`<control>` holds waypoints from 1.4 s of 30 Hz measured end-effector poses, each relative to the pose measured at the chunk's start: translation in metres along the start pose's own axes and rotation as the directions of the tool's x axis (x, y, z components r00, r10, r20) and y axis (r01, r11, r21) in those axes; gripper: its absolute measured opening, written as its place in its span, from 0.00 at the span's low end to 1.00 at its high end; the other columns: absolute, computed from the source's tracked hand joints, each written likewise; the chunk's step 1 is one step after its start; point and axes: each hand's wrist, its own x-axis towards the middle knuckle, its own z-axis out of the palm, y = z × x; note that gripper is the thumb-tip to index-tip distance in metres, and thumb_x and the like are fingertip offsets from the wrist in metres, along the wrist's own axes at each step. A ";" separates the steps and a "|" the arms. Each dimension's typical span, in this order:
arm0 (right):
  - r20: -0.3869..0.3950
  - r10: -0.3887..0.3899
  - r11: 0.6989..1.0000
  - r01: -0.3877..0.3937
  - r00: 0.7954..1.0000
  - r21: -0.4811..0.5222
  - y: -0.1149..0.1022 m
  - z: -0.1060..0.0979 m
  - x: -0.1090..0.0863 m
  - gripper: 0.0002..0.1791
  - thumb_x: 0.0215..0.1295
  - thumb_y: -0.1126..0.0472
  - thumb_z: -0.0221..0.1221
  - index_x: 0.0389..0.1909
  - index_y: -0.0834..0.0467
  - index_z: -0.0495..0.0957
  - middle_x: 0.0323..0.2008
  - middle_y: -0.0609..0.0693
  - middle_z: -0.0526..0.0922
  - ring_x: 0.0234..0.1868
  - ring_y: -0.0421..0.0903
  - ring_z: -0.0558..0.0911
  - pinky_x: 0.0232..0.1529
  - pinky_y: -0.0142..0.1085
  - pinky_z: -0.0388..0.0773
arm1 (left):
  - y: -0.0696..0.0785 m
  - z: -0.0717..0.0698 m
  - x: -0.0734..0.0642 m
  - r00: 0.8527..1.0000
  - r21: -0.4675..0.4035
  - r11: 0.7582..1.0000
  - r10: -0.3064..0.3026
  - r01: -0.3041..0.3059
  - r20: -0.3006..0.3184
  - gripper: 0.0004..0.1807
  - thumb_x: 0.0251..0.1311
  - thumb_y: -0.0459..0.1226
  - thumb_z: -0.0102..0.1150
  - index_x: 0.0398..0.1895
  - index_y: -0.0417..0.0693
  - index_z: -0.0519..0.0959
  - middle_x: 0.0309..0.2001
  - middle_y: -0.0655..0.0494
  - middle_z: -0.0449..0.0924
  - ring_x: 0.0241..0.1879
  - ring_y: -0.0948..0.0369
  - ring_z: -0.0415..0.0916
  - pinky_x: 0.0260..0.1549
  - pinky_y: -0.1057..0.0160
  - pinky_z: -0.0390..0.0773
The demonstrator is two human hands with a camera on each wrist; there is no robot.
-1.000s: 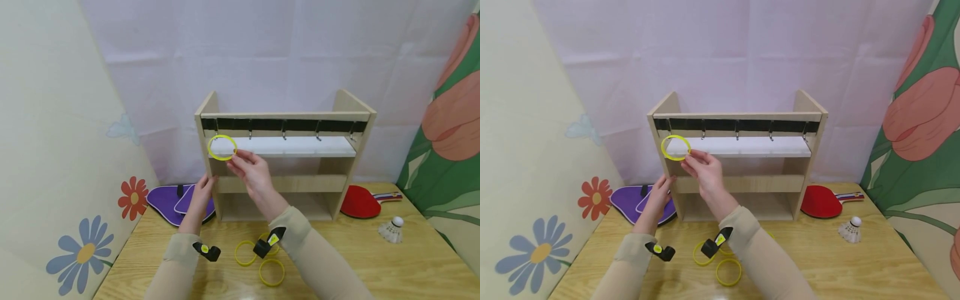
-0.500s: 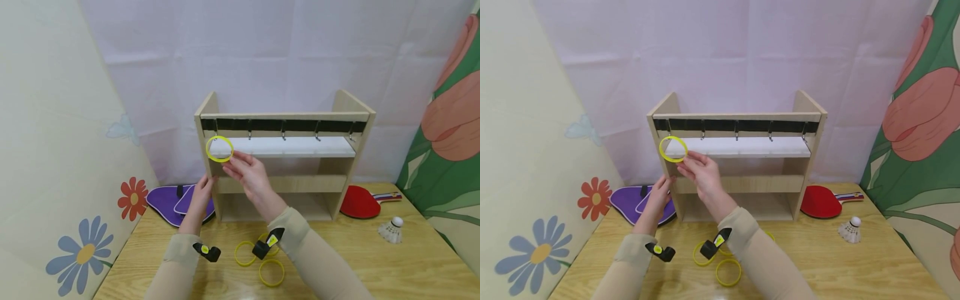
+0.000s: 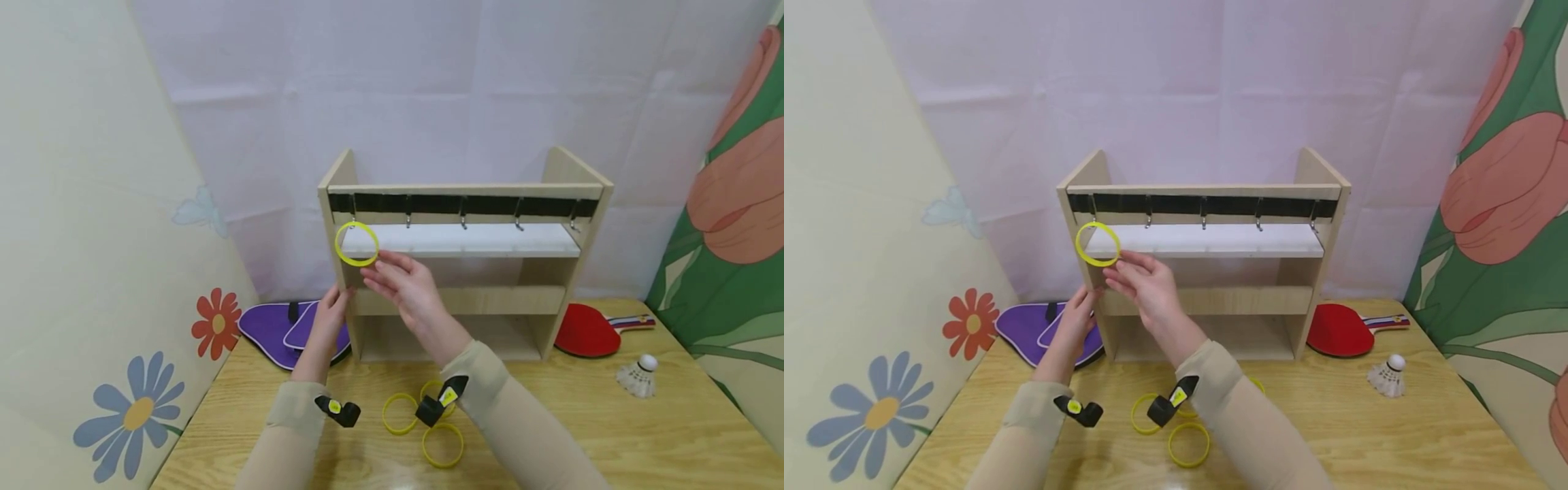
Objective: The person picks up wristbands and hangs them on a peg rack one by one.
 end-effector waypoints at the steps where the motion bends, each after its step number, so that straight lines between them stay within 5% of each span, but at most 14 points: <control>1: 0.002 -0.001 1.000 0.001 1.000 -0.007 0.000 -0.001 -0.001 0.18 0.69 0.72 0.55 0.59 0.66 0.74 0.51 0.63 0.82 0.38 0.44 0.87 0.46 0.35 0.83 | 0.000 0.000 0.000 1.000 -0.001 1.000 0.000 0.000 -0.002 0.25 0.72 0.43 0.46 0.71 0.53 0.68 0.55 0.44 0.77 0.43 0.66 0.74 0.49 0.63 0.73; 21: 0.063 0.008 0.976 0.006 0.998 -0.220 0.008 -0.050 -0.016 0.21 0.71 0.70 0.53 0.64 0.68 0.69 0.59 0.70 0.76 0.44 0.45 0.86 0.52 0.37 0.81 | -0.003 -0.001 0.002 1.000 -0.026 1.000 -0.013 0.013 0.004 0.24 0.72 0.42 0.46 0.69 0.49 0.70 0.47 0.58 0.79 0.41 0.68 0.75 0.48 0.65 0.73; 29: 0.064 0.037 0.960 -0.017 0.997 -0.279 0.010 -0.075 -0.029 0.23 0.71 0.70 0.53 0.66 0.69 0.67 0.60 0.72 0.74 0.46 0.47 0.86 0.51 0.37 0.82 | -0.003 0.001 0.000 1.000 -0.028 0.999 -0.030 0.030 0.008 0.24 0.72 0.42 0.46 0.69 0.48 0.69 0.54 0.47 0.77 0.43 0.67 0.74 0.51 0.63 0.72; 36: 0.057 0.028 0.943 -0.008 0.998 -0.332 0.011 -0.098 -0.036 0.24 0.70 0.70 0.55 0.66 0.68 0.68 0.59 0.72 0.75 0.45 0.46 0.85 0.51 0.38 0.82 | -0.002 -0.001 0.000 1.000 -0.026 0.999 -0.018 0.018 -0.003 0.24 0.72 0.42 0.47 0.68 0.47 0.70 0.50 0.54 0.79 0.42 0.68 0.75 0.49 0.64 0.73; 42: 0.030 0.023 0.928 -0.011 0.999 -0.372 0.014 -0.122 -0.043 0.23 0.71 0.71 0.53 0.65 0.71 0.67 0.49 0.61 0.83 0.41 0.43 0.86 0.47 0.35 0.83 | 0.000 -0.001 0.000 1.000 -0.029 1.000 -0.012 0.013 0.023 0.26 0.73 0.42 0.45 0.72 0.50 0.67 0.59 0.44 0.74 0.45 0.67 0.73 0.54 0.62 0.71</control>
